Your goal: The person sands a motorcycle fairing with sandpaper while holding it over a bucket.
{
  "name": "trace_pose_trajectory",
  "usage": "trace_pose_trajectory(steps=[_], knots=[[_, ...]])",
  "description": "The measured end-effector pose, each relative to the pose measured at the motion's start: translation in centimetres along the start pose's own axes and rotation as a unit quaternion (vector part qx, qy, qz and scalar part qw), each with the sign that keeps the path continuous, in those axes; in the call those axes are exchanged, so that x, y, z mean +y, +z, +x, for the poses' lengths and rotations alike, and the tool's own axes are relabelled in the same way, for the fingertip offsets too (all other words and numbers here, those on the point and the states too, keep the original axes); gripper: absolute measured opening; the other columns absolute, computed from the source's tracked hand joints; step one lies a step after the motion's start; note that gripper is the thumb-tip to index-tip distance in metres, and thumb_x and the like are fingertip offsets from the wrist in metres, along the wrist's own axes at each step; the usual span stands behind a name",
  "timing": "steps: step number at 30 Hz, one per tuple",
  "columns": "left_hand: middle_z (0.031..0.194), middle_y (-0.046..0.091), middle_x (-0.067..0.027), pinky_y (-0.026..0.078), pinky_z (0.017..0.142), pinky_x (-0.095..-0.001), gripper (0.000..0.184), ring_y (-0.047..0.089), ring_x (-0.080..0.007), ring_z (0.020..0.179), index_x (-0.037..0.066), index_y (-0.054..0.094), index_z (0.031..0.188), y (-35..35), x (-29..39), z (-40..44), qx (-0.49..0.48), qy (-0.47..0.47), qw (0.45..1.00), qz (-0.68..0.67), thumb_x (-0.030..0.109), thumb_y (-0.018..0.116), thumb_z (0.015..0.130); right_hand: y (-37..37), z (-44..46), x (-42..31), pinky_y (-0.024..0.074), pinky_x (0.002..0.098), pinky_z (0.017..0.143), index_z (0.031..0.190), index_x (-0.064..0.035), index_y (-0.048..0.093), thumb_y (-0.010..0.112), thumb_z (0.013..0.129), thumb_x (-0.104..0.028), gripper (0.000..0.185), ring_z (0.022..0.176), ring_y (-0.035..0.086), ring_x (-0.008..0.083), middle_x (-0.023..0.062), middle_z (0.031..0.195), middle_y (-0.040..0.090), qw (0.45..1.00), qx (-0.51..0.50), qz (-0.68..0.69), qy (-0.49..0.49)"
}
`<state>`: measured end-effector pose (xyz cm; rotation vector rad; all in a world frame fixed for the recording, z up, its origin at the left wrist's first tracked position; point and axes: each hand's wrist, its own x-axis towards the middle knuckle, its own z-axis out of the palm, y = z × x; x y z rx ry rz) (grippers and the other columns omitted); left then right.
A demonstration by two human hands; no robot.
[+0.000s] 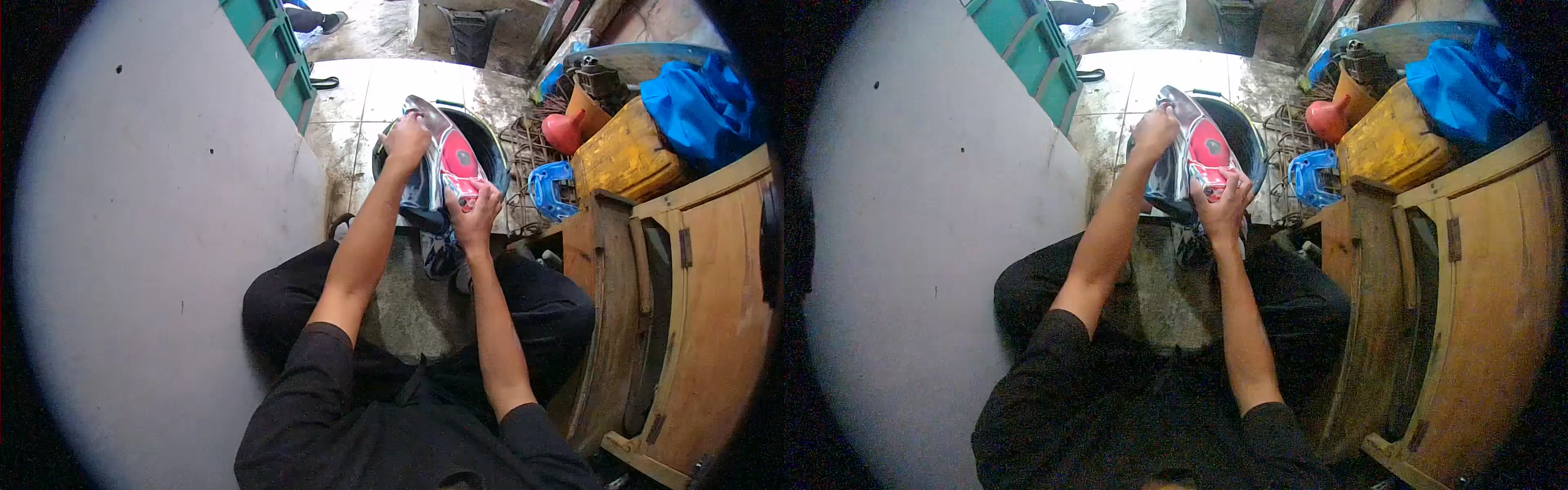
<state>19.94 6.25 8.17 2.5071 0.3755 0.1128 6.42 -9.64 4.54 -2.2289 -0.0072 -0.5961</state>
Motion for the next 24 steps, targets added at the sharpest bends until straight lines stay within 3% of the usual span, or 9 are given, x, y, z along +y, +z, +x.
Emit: trace_pose_trajectory(steps=[1, 3, 7, 8, 11, 13, 16, 17, 24], knots=[[0.117, 0.067, -0.0234, 0.040, 0.105, -0.0557, 0.044, 0.061, -0.0408, 0.115, 0.010, 0.062, 0.126, 0.0, -0.5, 0.4, 0.002, 0.002, 1.000, -0.004, 0.037, 0.038, 0.100, -0.1, 0.0, 0.1, 0.0337, 0.0518, 0.103, 0.116, -0.0060, 0.055, 0.076, 0.076, -0.053, 0.065, 0.119, 0.044, 0.0388, 0.0187, 0.122, 0.047, 1.000, -0.002, -0.001, 0.003], [0.129, 0.062, -0.0152, 0.033, 0.107, -0.0648, 0.043, 0.060, -0.0364, 0.119, 0.010, 0.060, 0.127, -0.1, -1.2, 1.0, -0.060, 0.017, 0.998, -0.030, 0.035, 0.037, 0.101, 0.0, 0.2, 0.5, 0.0335, 0.0518, 0.103, 0.117, -0.0062, 0.054, 0.076, 0.077, -0.053, 0.066, 0.119, 0.044, 0.0384, 0.0184, 0.122, 0.047, 1.000, 0.002, -0.016, -0.013], [0.130, 0.062, -0.0176, 0.033, 0.107, -0.0656, 0.040, 0.065, -0.0356, 0.114, 0.009, 0.064, 0.123, -2.8, 2.4, -3.6, -0.110, -0.027, 0.993, 0.033, 0.032, 0.043, 0.098, 0.3, 0.1, 0.8, 0.0332, 0.0522, 0.103, 0.119, -0.0056, 0.054, 0.075, 0.077, -0.056, 0.069, 0.120, 0.044, 0.0384, 0.0190, 0.122, 0.047, 1.000, -0.003, -0.023, -0.016], [0.132, 0.061, -0.0170, 0.031, 0.108, -0.0682, 0.042, 0.064, -0.0352, 0.115, 0.007, 0.062, 0.128, -3.0, 3.3, -4.6, -0.105, -0.010, 0.990, 0.094, 0.031, 0.045, 0.097, 0.3, 0.1, 0.8, 0.0329, 0.0517, 0.104, 0.119, -0.0055, 0.054, 0.075, 0.077, -0.056, 0.069, 0.120, 0.044, 0.0379, 0.0188, 0.123, 0.048, 1.000, 0.000, -0.023, -0.016], [0.131, 0.062, -0.0152, 0.029, 0.107, -0.0702, 0.044, 0.064, -0.0342, 0.116, 0.009, 0.058, 0.133, -1.2, 2.8, -3.1, -0.073, -0.038, 0.994, 0.073, 0.030, 0.045, 0.096, 0.4, -0.1, 1.3, 0.0320, 0.0509, 0.104, 0.119, -0.0053, 0.054, 0.074, 0.078, -0.056, 0.068, 0.121, 0.044, 0.0369, 0.0185, 0.123, 0.048, 0.999, -0.009, -0.027, -0.025], [0.132, 0.061, -0.0154, 0.035, 0.104, -0.0688, 0.044, 0.063, -0.0348, 0.117, 0.009, 0.055, 0.135, -1.0, 0.9, -2.0, -0.033, -0.026, 0.999, 0.028, 0.030, 0.042, 0.098, 0.5, 0.0, 1.4, 0.0315, 0.0505, 0.105, 0.119, -0.0053, 0.054, 0.074, 0.078, -0.056, 0.068, 0.121, 0.044, 0.0364, 0.0184, 0.123, 0.048, 0.999, -0.009, -0.031, -0.028], [0.124, 0.064, -0.0201, 0.046, 0.100, -0.0513, 0.042, 0.062, -0.0387, 0.115, 0.012, 0.059, 0.129, -1.0, -1.6, -0.5, -0.040, 0.004, 0.994, -0.098, 0.035, 0.038, 0.101, 0.4, 0.1, 1.2, 0.0308, 0.0505, 0.105, 0.119, -0.0053, 0.054, 0.072, 0.079, -0.057, 0.068, 0.121, 0.044, 0.0363, 0.0185, 0.123, 0.049, 1.000, -0.007, -0.016, -0.025], [0.124, 0.064, -0.0201, 0.046, 0.100, -0.0513, 0.042, 0.062, -0.0387, 0.115, 0.012, 0.059, 0.129, -0.3, -1.8, -0.5, -0.040, 0.004, 0.994, -0.098, 0.035, 0.038, 0.101, 0.4, 0.0, 1.1, 0.0308, 0.0505, 0.105, 0.119, -0.0053, 0.054, 0.072, 0.079, -0.057, 0.068, 0.121, 0.044, 0.0363, 0.0185, 0.123, 0.049, 1.000, -0.006, -0.016, -0.025], [0.127, 0.064, -0.0187, 0.048, 0.098, -0.0502, 0.041, 0.063, -0.0354, 0.116, 0.011, 0.063, 0.126, -4.3, 2.5, -5.0, -0.140, 0.031, 0.981, 0.132, 0.031, 0.039, 0.099, 0.4, 0.0, 1.4, 0.0306, 0.0508, 0.104, 0.120, -0.0056, 0.053, 0.072, 0.080, -0.057, 0.068, 0.122, 0.044, 0.0372, 0.0200, 0.125, 0.049, 0.999, -0.026, -0.035, -0.017]])
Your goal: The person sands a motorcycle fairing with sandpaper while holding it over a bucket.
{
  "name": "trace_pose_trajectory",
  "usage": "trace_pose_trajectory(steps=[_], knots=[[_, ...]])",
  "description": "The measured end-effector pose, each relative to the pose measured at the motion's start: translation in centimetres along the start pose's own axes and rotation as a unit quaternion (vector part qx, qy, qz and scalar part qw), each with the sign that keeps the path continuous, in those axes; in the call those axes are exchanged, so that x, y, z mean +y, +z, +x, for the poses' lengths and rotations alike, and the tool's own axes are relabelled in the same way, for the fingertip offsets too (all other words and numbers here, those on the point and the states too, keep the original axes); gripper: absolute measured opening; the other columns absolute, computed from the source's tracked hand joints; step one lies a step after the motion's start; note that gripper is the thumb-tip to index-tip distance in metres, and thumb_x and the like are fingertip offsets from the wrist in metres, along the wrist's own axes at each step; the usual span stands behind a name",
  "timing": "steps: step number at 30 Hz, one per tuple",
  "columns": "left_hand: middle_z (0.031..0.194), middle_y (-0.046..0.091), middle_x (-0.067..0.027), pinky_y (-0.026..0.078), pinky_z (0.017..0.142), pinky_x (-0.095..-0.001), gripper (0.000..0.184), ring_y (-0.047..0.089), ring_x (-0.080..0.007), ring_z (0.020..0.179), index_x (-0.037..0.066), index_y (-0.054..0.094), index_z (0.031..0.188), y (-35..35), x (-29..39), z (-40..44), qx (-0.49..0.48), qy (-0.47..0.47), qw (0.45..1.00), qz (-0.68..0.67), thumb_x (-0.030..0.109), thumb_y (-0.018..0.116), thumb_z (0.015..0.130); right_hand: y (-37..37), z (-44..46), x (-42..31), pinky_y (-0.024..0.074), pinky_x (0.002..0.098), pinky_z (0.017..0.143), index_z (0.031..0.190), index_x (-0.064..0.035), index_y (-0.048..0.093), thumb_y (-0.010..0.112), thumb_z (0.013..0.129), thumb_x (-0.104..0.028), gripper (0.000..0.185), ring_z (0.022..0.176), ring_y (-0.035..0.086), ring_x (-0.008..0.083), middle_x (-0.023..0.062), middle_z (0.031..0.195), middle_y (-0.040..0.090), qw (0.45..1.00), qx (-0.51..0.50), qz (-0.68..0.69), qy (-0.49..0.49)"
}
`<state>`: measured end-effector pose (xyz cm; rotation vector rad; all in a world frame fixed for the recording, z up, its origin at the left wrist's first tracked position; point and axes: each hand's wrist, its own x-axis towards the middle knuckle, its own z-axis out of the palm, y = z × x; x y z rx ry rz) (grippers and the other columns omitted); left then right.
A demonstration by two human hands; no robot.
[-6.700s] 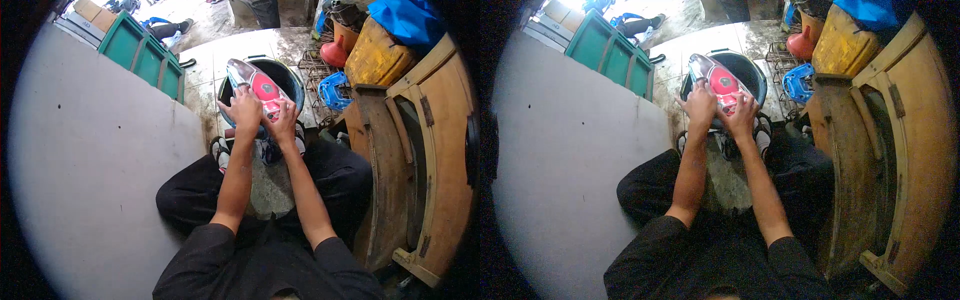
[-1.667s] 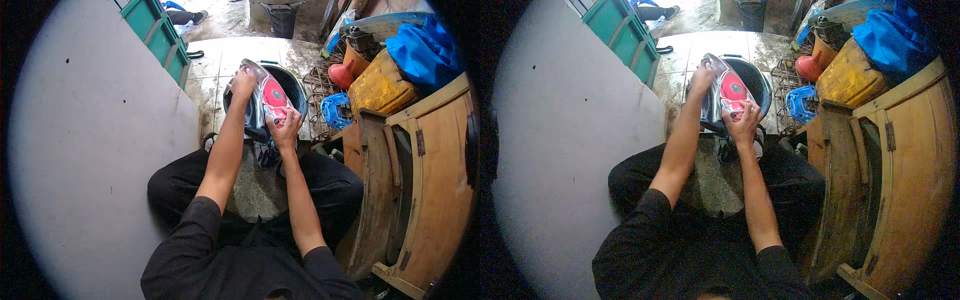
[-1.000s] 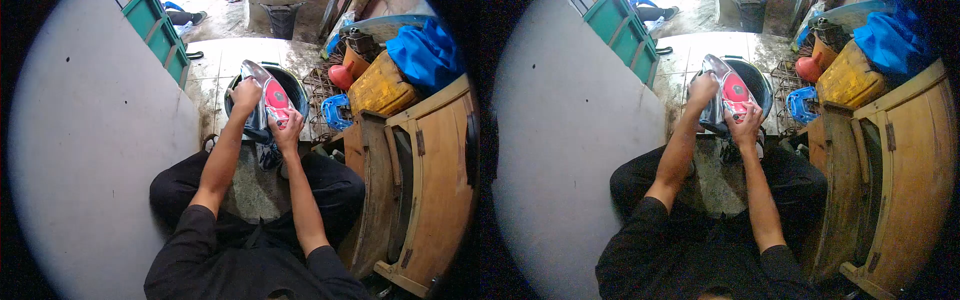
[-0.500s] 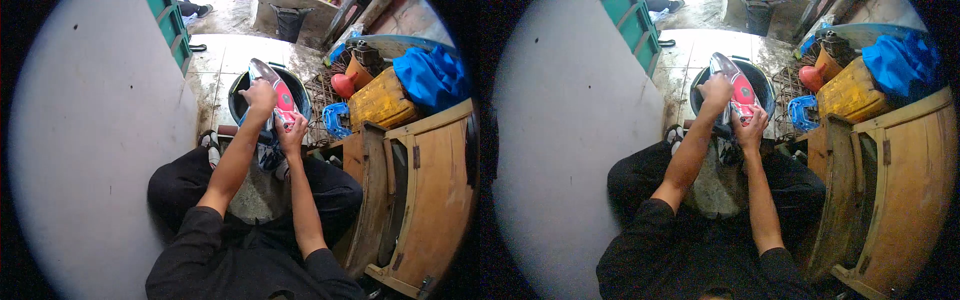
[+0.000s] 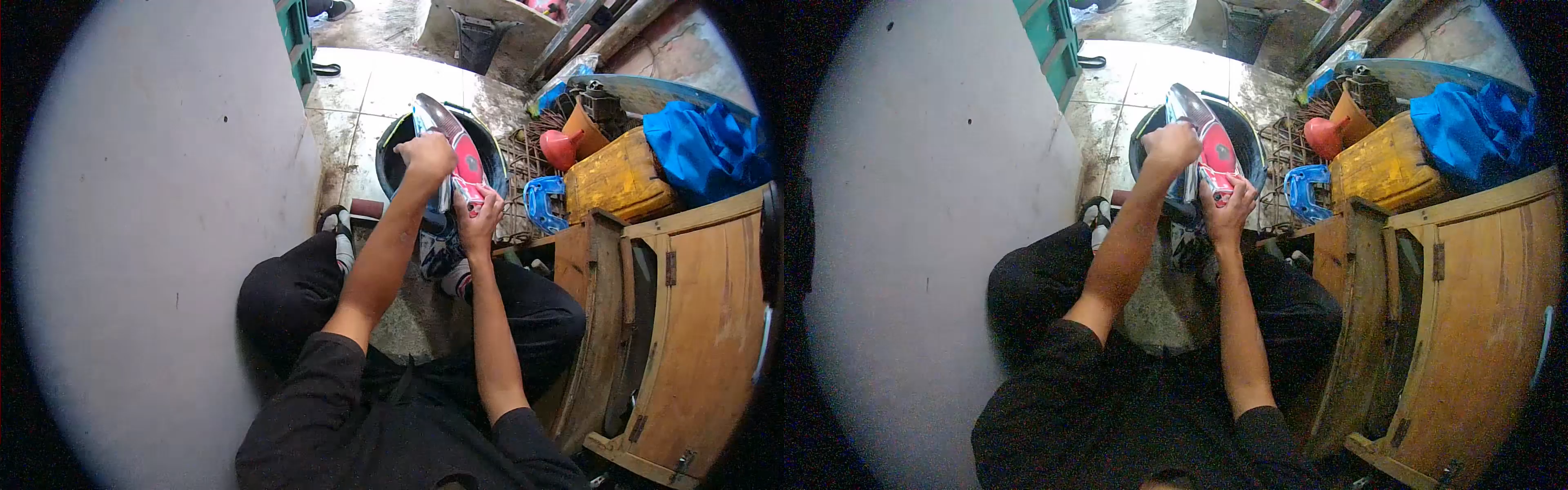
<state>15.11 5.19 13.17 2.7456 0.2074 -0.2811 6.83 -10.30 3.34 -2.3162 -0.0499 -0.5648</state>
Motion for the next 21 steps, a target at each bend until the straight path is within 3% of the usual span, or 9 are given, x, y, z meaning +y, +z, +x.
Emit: trace_pose_trajectory(steps=[2, 3, 5, 9, 11, 15, 17, 18, 21], knots=[[0.128, 0.064, -0.0183, 0.047, 0.099, -0.0500, 0.042, 0.063, -0.0350, 0.117, 0.012, 0.063, 0.127, -0.8, -0.6, 1.6, -0.035, -0.025, 0.998, -0.048, 0.030, 0.040, 0.097, 0.0, 0.1, 0.0, 0.0304, 0.0507, 0.105, 0.119, -0.0051, 0.053, 0.072, 0.081, -0.056, 0.066, 0.122, 0.043, 0.0376, 0.0203, 0.125, 0.048, 1.000, 0.011, -0.003, -0.002], [0.126, 0.065, -0.0192, 0.047, 0.099, -0.0503, 0.044, 0.063, -0.0360, 0.117, 0.010, 0.062, 0.127, 1.5, -1.6, 4.0, 0.021, -0.029, 0.997, -0.066, 0.033, 0.039, 0.098, -0.1, 0.1, -0.1, 0.0304, 0.0507, 0.105, 0.119, -0.0051, 0.053, 0.072, 0.081, -0.056, 0.066, 0.122, 0.043, 0.0376, 0.0203, 0.125, 0.048, 1.000, 0.013, -0.003, 0.000], [0.140, 0.056, -0.0155, 0.037, 0.103, -0.0665, 0.049, 0.059, -0.0357, 0.124, 0.013, 0.052, 0.140, 2.4, -3.1, 6.0, 0.009, -0.022, 0.991, -0.131, 0.029, 0.048, 0.093, -0.3, 0.2, -0.5, 0.0306, 0.0503, 0.105, 0.120, -0.0044, 0.053, 0.072, 0.081, -0.055, 0.066, 0.122, 0.044, 0.0373, 0.0199, 0.125, 0.048, 1.000, -0.003, 0.000, 0.010], [0.137, 0.059, -0.0141, 0.041, 0.101, -0.0652, 0.047, 0.059, -0.0356, 0.123, 0.019, 0.056, 0.137, 4.0, -5.0, 6.7, 0.053, 0.042, 0.981, -0.180, 0.028, 0.048, 0.092, -0.4, -0.2, -0.6, 0.0320, 0.0502, 0.104, 0.118, -0.0040, 0.054, 0.073, 0.081, -0.053, 0.064, 0.120, 0.045, 0.0369, 0.0192, 0.123, 0.048, 1.000, 0.017, 0.005, -0.015], [0.135, 0.060, -0.0136, 0.044, 0.100, -0.0628, 0.042, 0.060, -0.0350, 0.123, 0.020, 0.062, 0.132, 1.3, -3.8, 3.7, -0.062, 0.030, 0.992, -0.105, 0.028, 0.049, 0.092, -0.4, -0.1, -0.7, 0.0322, 0.0501, 0.104, 0.117, -0.0041, 0.054, 0.073, 0.081, -0.052, 0.064, 0.120, 0.045, 0.0368, 0.0188, 0.123, 0.048, 1.000, 0.015, 0.011, -0.010], [0.141, 0.054, -0.0147, 0.045, 0.097, -0.0625, 0.041, 0.060, -0.0390, 0.120, 0.015, 0.062, 0.130, 1.1, -2.1, 2.3, -0.021, -0.025, 0.993, -0.116, 0.030, 0.046, 0.096, -0.2, 0.2, -0.7, 0.0319, 0.0502, 0.104, 0.117, -0.0037, 0.054, 0.074, 0.079, -0.052, 0.064, 0.120, 0.045, 0.0370, 0.0191, 0.121, 0.049, 1.000, 0.015, 0.009, -0.008], [0.144, 0.051, -0.0148, 0.047, 0.094, -0.0608, 0.042, 0.062, -0.0394, 0.116, 0.014, 0.056, 0.135, 3.4, -2.4, 3.4, 0.078, -0.015, 0.984, -0.162, 0.031, 0.042, 0.099, -0.4, 0.1, -0.9, 0.0322, 0.0503, 0.104, 0.116, -0.0036, 0.054, 0.074, 0.079, -0.053, 0.066, 0.119, 0.045, 0.0375, 0.0201, 0.121, 0.049, 1.000, 0.015, 0.008, 0.005], [0.127, 0.062, -0.0192, 0.047, 0.097, -0.0538, 0.045, 0.063, -0.0418, 0.112, 0.012, 0.054, 0.134, 2.6, -2.2, 2.8, 0.099, -0.016, 0.976, -0.195, 0.036, 0.037, 0.101, -0.4, 0.3, -0.7, 0.0323, 0.0503, 0.104, 0.117, -0.0035, 0.054, 0.074, 0.078, -0.054, 0.067, 0.120, 0.044, 0.0381, 0.0206, 0.122, 0.048, 1.000, 0.008, 0.014, 0.001], [0.126, 0.063, -0.0199, 0.046, 0.100, -0.0525, 0.047, 0.061, -0.0411, 0.114, 0.014, 0.052, 0.138, 2.7, -3.0, 3.7, 0.085, 0.003, 0.984, -0.156, 0.037, 0.038, 0.100, -0.4, 0.1, -0.8, 0.0314, 0.0469, 0.105, 0.120, -0.0038, 0.054, 0.072, 0.083, -0.050, 0.061, 0.119, 0.045, 0.0362, 0.0195, 0.123, 0.049, 1.000, 0.010, 0.001, -0.003]])
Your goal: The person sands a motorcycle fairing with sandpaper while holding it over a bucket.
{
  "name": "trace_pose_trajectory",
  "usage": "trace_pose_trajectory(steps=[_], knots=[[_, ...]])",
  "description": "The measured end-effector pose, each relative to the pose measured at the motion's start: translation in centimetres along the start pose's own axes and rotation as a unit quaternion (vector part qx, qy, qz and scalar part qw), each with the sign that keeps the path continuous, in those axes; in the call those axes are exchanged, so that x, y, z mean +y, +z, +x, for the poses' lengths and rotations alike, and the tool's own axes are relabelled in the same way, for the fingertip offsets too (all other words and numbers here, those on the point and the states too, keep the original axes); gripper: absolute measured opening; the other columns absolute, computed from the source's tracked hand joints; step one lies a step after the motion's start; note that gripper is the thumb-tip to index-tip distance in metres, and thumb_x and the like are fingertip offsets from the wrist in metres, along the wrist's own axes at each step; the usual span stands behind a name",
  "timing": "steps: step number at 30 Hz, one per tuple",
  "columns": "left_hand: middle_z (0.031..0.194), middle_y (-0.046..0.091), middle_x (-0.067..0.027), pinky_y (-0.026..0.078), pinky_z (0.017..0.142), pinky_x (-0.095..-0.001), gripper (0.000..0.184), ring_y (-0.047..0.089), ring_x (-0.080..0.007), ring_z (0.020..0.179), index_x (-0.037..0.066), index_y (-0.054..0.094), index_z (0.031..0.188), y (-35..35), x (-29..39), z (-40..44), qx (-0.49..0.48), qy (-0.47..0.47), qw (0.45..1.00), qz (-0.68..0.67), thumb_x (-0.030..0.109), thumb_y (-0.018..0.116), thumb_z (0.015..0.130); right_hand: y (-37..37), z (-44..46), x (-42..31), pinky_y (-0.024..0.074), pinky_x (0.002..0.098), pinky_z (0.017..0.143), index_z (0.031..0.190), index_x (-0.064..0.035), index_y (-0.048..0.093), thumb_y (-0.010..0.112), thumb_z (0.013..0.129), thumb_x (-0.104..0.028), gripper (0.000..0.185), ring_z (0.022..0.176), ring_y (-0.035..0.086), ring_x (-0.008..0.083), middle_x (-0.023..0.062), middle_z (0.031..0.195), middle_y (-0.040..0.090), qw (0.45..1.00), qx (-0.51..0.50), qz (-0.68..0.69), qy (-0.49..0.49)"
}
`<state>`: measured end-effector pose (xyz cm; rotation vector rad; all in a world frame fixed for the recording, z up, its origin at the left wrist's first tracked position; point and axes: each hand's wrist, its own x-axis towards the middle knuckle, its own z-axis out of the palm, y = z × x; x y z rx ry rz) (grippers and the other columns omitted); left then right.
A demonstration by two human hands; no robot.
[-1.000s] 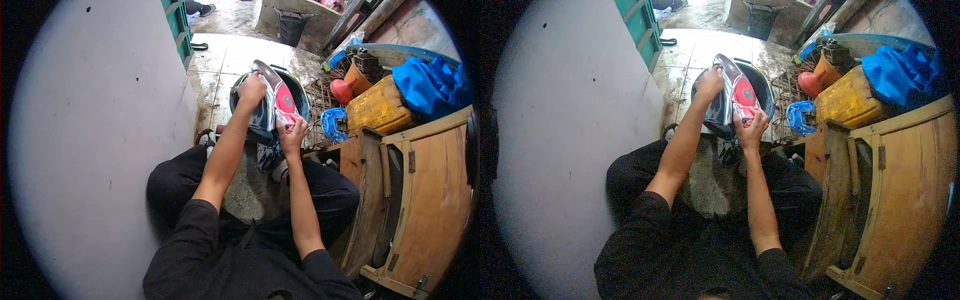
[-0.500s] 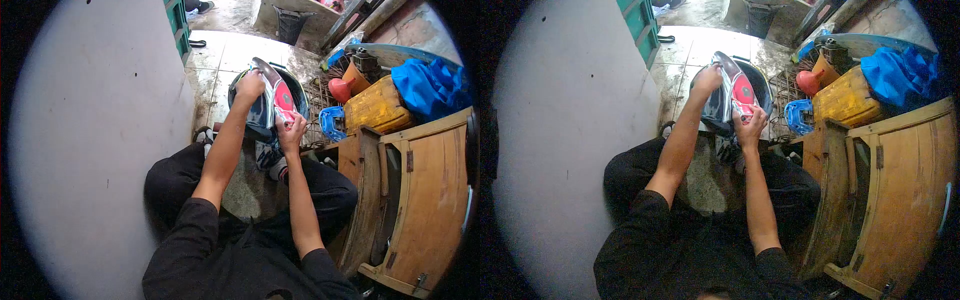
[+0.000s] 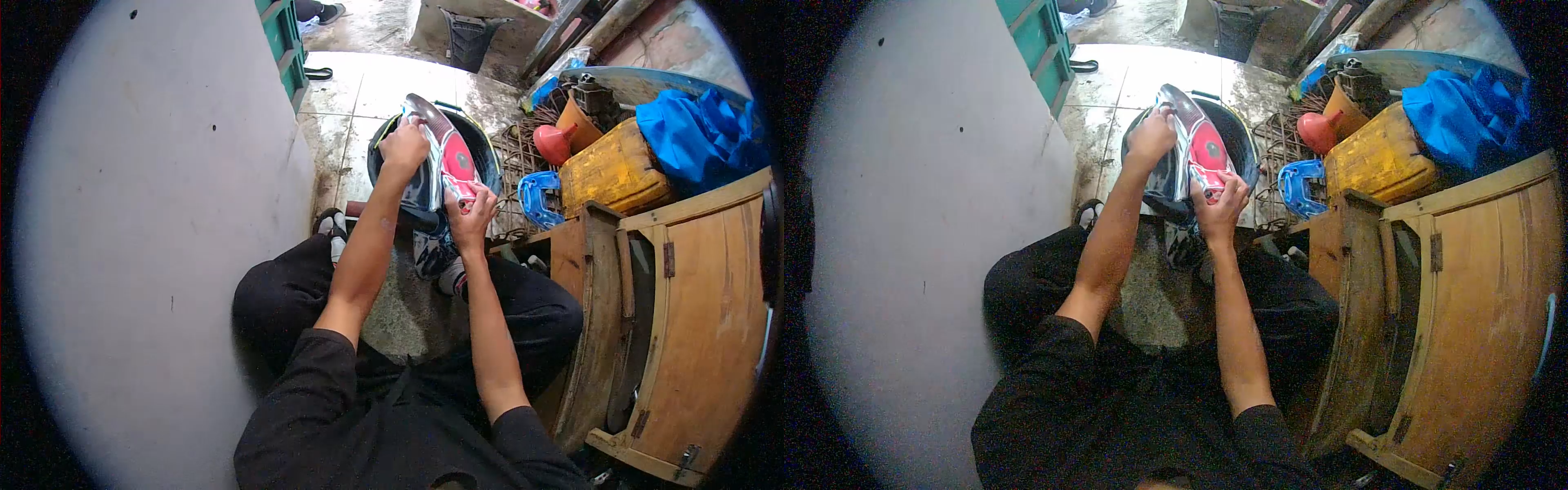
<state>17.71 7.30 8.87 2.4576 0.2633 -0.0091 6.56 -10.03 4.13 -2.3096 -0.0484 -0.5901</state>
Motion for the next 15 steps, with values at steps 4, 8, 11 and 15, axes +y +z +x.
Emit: trace_pose_trajectory(steps=[4, 8, 11, 15], knots=[[0.127, 0.063, -0.0206, 0.045, 0.102, -0.0519, 0.047, 0.060, -0.0418, 0.116, 0.014, 0.053, 0.138, -1.8, 0.6, 0.4, -0.123, 0.048, 0.991, 0.008, 0.038, 0.039, 0.099, 0.0, 0.0, -0.2, 0.0320, 0.0502, 0.104, 0.118, -0.0038, 0.053, 0.073, 0.079, -0.056, 0.068, 0.120, 0.044, 0.0378, 0.0201, 0.122, 0.047, 1.000, 0.003, 0.017, 0.006], [0.140, 0.055, -0.0176, 0.045, 0.103, -0.0495, 0.050, 0.059, -0.0377, 0.121, 0.013, 0.055, 0.137, -2.6, 2.5, -1.9, -0.104, -0.026, 0.994, -0.007, 0.041, 0.037, 0.100, 0.0, 0.0, 0.0, 0.0319, 0.0501, 0.104, 0.119, -0.0041, 0.053, 0.073, 0.079, -0.055, 0.068, 0.120, 0.044, 0.0375, 0.0198, 0.122, 0.047, 1.000, -0.008, 0.008, 0.012], [0.143, 0.051, -0.0180, 0.046, 0.102, -0.0509, 0.048, 0.059, -0.0382, 0.122, 0.013, 0.054, 0.138, -0.3, 1.8, -1.3, -0.012, -0.006, 0.999, -0.043, 0.038, 0.036, 0.101, 0.0, 0.0, 0.2, 0.0323, 0.0500, 0.104, 0.119, -0.0045, 0.054, 0.073, 0.079, -0.054, 0.067, 0.120, 0.044, 0.0376, 0.0202, 0.122, 0.048, 1.000, -0.005, -0.006, 0.002], [0.150, 0.043, -0.0148, 0.048, 0.100, -0.0493, 0.045, 0.059, -0.0379, 0.121, 0.011, 0.053, 0.138, -3.2, 3.3, -1.3, -0.154, -0.002, 0.987, 0.051, 0.033, 0.037, 0.102, 0.2, -0.1, 0.0, 0.0318, 0.0475, 0.105, 0.118, -0.0033, 0.055, 0.071, 0.082, -0.052, 0.063, 0.120, 0.045, 0.0360, 0.0194, 0.121, 0.051, 1.000, 0.014, -0.008, -0.013]])
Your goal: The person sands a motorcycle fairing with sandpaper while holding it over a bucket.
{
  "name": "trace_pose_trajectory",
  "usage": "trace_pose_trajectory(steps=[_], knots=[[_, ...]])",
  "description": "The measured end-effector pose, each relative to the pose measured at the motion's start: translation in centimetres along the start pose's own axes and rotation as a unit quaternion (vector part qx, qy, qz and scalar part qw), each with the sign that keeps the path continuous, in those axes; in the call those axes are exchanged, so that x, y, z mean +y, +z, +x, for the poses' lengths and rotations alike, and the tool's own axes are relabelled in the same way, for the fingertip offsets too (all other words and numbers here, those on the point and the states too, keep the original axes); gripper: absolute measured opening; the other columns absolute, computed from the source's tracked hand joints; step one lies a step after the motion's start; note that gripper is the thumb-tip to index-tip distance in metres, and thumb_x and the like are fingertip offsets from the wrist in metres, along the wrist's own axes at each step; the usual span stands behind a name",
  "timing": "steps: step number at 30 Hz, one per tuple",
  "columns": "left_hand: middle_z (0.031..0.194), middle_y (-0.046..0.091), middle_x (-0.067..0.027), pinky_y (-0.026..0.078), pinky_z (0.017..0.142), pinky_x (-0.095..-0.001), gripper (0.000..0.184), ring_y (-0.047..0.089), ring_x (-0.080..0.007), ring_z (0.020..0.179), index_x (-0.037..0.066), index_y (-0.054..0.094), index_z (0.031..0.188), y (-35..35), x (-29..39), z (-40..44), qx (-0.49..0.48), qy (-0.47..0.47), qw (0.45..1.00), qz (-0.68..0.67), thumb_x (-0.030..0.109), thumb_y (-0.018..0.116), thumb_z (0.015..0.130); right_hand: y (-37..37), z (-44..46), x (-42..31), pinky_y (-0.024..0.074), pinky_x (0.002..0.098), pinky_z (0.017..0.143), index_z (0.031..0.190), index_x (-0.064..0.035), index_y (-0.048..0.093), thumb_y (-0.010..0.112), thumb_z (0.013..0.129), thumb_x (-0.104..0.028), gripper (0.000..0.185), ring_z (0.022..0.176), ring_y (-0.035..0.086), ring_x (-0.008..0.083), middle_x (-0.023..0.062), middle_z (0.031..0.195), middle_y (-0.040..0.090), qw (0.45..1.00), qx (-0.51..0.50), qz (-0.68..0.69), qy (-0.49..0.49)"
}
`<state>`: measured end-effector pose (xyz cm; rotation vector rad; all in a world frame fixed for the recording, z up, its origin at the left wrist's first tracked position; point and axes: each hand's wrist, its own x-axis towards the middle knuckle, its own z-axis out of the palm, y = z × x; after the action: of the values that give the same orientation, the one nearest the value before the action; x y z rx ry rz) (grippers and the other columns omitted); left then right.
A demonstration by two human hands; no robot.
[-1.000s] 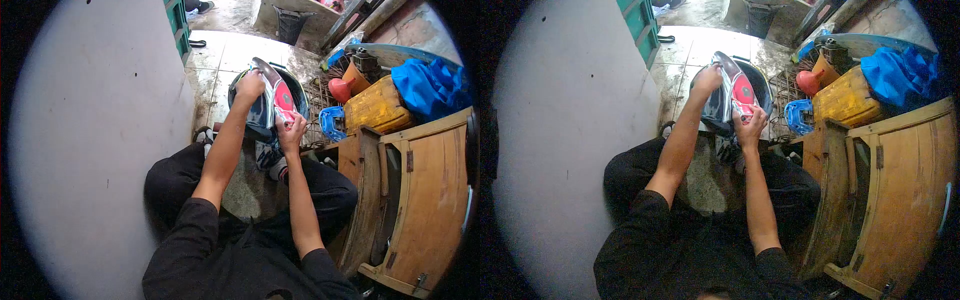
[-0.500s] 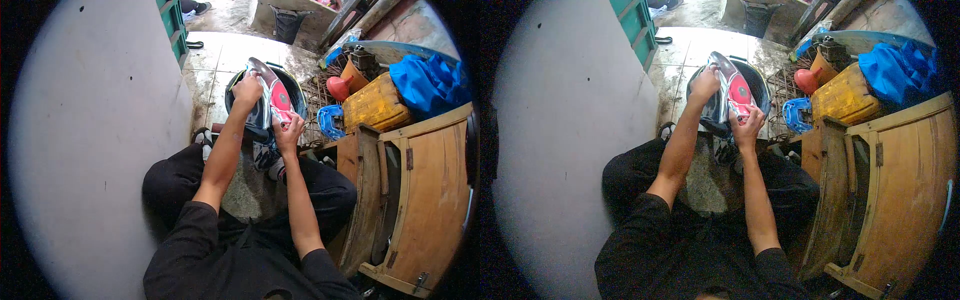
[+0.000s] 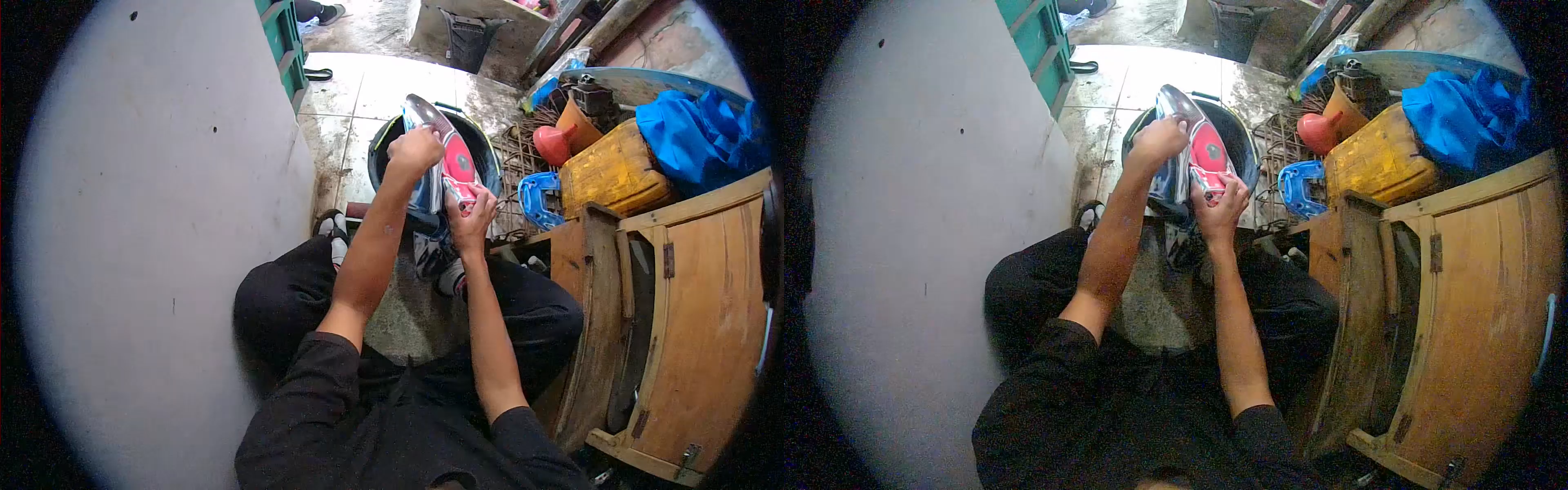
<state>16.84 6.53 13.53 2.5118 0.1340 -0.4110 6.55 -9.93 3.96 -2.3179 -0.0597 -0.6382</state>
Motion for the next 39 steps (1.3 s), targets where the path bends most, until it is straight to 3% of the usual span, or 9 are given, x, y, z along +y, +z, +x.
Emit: trace_pose_trajectory(steps=[4, 9, 16, 24, 26, 29, 33, 37, 39], knots=[[0.139, 0.055, -0.0122, 0.049, 0.098, -0.0514, 0.043, 0.060, -0.0376, 0.120, 0.012, 0.055, 0.136, 2.8, -0.5, 0.7, 0.169, 0.013, 0.984, -0.049, 0.033, 0.038, 0.102, 0.2, 0.1, 0.3, 0.0317, 0.0493, 0.105, 0.120, -0.0041, 0.054, 0.073, 0.080, -0.053, 0.065, 0.120, 0.045, 0.0371, 0.0197, 0.122, 0.049, 1.000, -0.012, 0.008, 0.011], [0.129, 0.061, -0.0216, 0.048, 0.097, -0.0508, 0.044, 0.062, -0.0416, 0.113, 0.008, 0.062, 0.127, 1.9, 0.2, -0.2, 0.069, -0.010, 0.997, -0.028, 0.036, 0.040, 0.100, 0.2, 0.0, 0.5, 0.0310, 0.0505, 0.106, 0.121, -0.0040, 0.054, 0.073, 0.080, -0.055, 0.068, 0.120, 0.044, 0.0377, 0.0198, 0.122, 0.048, 1.000, -0.003, 0.018, 0.008], [0.122, 0.063, -0.0227, 0.049, 0.094, -0.0535, 0.041, 0.064, -0.0417, 0.109, 0.005, 0.062, 0.118, 4.6, -0.7, 0.6, 0.243, 0.007, 0.966, -0.083, 0.033, 0.038, 0.100, -0.2, 0.1, 0.4, 0.0320, 0.0505, 0.104, 0.120, -0.0050, 0.054, 0.073, 0.080, -0.056, 0.068, 0.120, 0.045, 0.0371, 0.0191, 0.122, 0.049, 1.000, -0.005, 0.014, 0.001], [0.118, 0.066, -0.0221, 0.047, 0.098, -0.0517, 0.042, 0.062, -0.0418, 0.112, 0.007, 0.061, 0.123, 1.9, -0.5, -0.3, 0.079, -0.018, 0.996, -0.029, 0.033, 0.037, 0.101, 0.2, 0.1, 0.5, 0.0322, 0.0510, 0.103, 0.119, -0.0051, 0.054, 0.073, 0.080, -0.055, 0.067, 0.121, 0.045, 0.0368, 0.0192, 0.122, 0.049, 1.000, -0.003, 0.009, 0.006], [0.119, 0.066, -0.0225, 0.046, 0.100, -0.0508, 0.043, 0.062, -0.0411, 0.113, 0.007, 0.063, 0.123, 3.8, -1.5, 1.4, 0.205, -0.021, 0.976, -0.075, 0.034, 0.038, 0.100, 0.1, 0.2, 0.4, 0.0322, 0.0511, 0.103, 0.119, -0.0050, 0.054, 0.073, 0.080, -0.056, 0.067, 0.121, 0.045, 0.0372, 0.0197, 0.122, 0.048, 1.000, -0.012, 0.007, 0.007], [0.119, 0.066, -0.0231, 0.046, 0.100, -0.0515, 0.043, 0.062, -0.0410, 0.113, 0.009, 0.063, 0.123, 4.1, -2.6, 2.0, 0.207, 0.005, 0.971, -0.120, 0.035, 0.039, 0.100, -0.1, 0.1, 0.0, 0.0321, 0.0511, 0.104, 0.119, -0.0051, 0.053, 0.073, 0.079, -0.055, 0.067, 0.121, 0.045, 0.0376, 0.0202, 0.122, 0.048, 1.000, -0.011, 0.022, 0.013], [0.118, 0.066, -0.0238, 0.048, 0.098, -0.0506, 0.042, 0.061, -0.0406, 0.115, 0.010, 0.062, 0.126, 1.4, -1.4, 0.7, 0.089, 0.003, 0.994, -0.059, 0.033, 0.039, 0.100, -0.3, 0.1, -0.2, 0.0314, 0.0510, 0.104, 0.118, -0.0055, 0.053, 0.073, 0.079, -0.055, 0.066, 0.120, 0.044, 0.0376, 0.0199, 0.123, 0.048, 0.999, -0.010, 0.028, 0.013], [0.117, 0.066, -0.0234, 0.049, 0.096, -0.0500, 0.040, 0.063, -0.0400, 0.111, 0.006, 0.064, 0.120, 4.0, -2.4, 4.0, 0.230, 0.026, 0.971, -0.054, 0.029, 0.040, 0.099, -0.2, 0.3, -0.3, 0.0309, 0.0509, 0.105, 0.119, -0.0056, 0.053, 0.073, 0.079, -0.056, 0.066, 0.120, 0.044, 0.0375, 0.0198, 0.123, 0.047, 0.999, -0.017, 0.024, 0.023], [0.116, 0.065, -0.0241, 0.049, 0.095, -0.0508, 0.038, 0.063, -0.0409, 0.108, 0.005, 0.064, 0.117, 3.8, -2.8, 4.1, 0.235, 0.038, 0.969, -0.072, 0.027, 0.041, 0.098, -0.2, 0.2, -0.1, 0.0307, 0.0508, 0.105, 0.119, -0.0054, 0.053, 0.073, 0.079, -0.056, 0.067, 0.121, 0.044, 0.0375, 0.0197, 0.123, 0.048, 0.999, -0.019, 0.027, 0.024]])
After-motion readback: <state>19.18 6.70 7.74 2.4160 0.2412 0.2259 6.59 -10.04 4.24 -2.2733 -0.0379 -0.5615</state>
